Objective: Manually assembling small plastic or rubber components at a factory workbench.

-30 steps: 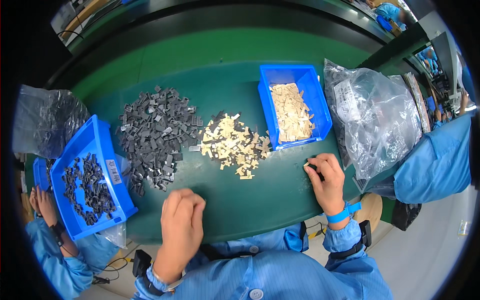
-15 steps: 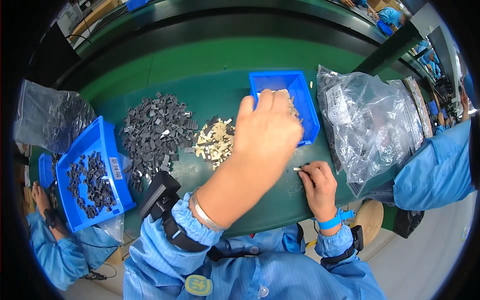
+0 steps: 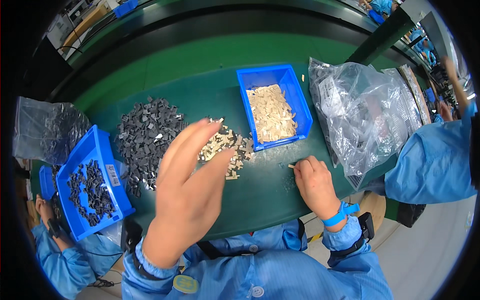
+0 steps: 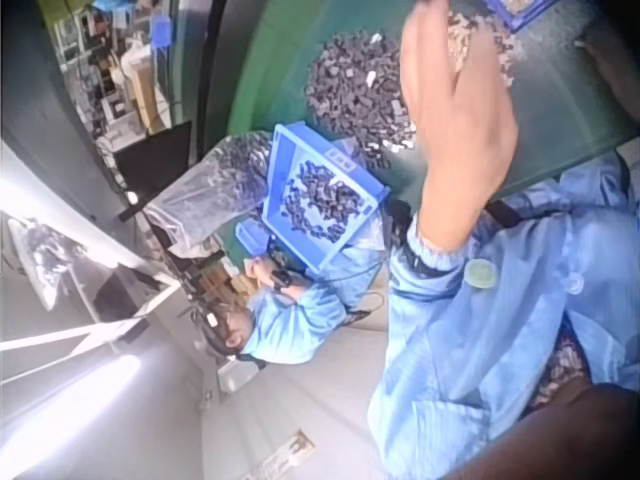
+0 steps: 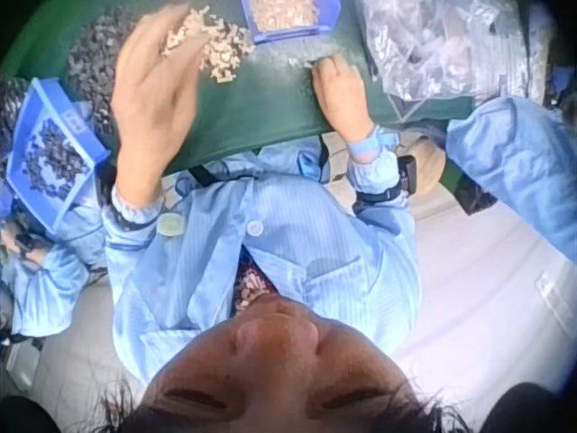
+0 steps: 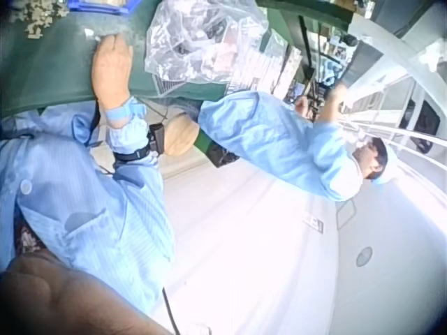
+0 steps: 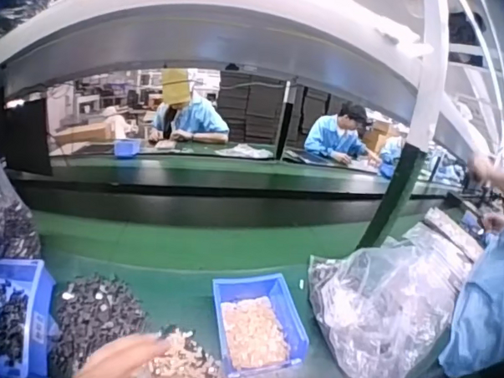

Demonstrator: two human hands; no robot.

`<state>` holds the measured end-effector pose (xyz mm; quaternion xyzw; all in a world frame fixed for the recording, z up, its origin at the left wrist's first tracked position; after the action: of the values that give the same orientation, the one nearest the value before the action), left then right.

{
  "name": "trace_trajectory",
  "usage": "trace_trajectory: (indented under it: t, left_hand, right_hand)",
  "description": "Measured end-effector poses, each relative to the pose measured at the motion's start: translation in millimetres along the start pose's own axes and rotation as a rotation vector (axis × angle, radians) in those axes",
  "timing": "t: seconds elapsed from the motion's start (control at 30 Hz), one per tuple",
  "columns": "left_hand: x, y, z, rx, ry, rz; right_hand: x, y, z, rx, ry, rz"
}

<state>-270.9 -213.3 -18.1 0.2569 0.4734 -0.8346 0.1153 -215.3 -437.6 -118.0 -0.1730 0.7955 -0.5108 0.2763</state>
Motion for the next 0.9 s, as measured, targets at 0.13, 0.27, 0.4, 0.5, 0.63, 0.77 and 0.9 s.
trace_trajectory:
  t: [0.13, 0.27, 0.4, 0.5, 0.63, 0.77, 0.9]
  left_hand:
    - [44, -33, -8, -0.006, -0.090, -0.009]
    - [91, -44, -26, -0.046, -0.207, -0.023]
    - [110, -47, -31, -0.070, -0.287, 0.009]
    - [116, -44, -32, -0.041, -0.333, 0.015]
    - [118, -41, -35, -0.012, -0.288, 0.028]
    - [125, -39, -38, 0.027, -0.274, 0.040]
    - [131, -38, -43, 0.029, -0.229, 0.052]
  right_hand:
    - [-2, -2, 4, -0.105, -0.016, -0.010]
    - [-3, -4, -1, -0.176, -0.018, 0.044]
    - [-4, -3, -7, -0.001, -0.095, 0.008]
    - [-3, -1, -11, 0.068, -0.093, -0.013]
    - [-2, -1, -15, 0.163, -0.090, -0.032]
    - [-3, 4, -12, 0.178, -0.039, -0.060]
    - [-7, -1, -7, -0.047, 0.010, -0.083]
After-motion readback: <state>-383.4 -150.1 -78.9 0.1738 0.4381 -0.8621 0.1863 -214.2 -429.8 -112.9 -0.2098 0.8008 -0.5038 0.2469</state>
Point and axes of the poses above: each hand's wrist, its own x-axis away from the middle knuckle, its own y-axis out of the palm, z = x × y, the point moved 2 cm from there along -x, towards the middle knuckle, and after that the axes turned 3 degrees about -x, right-handed, at the moved point
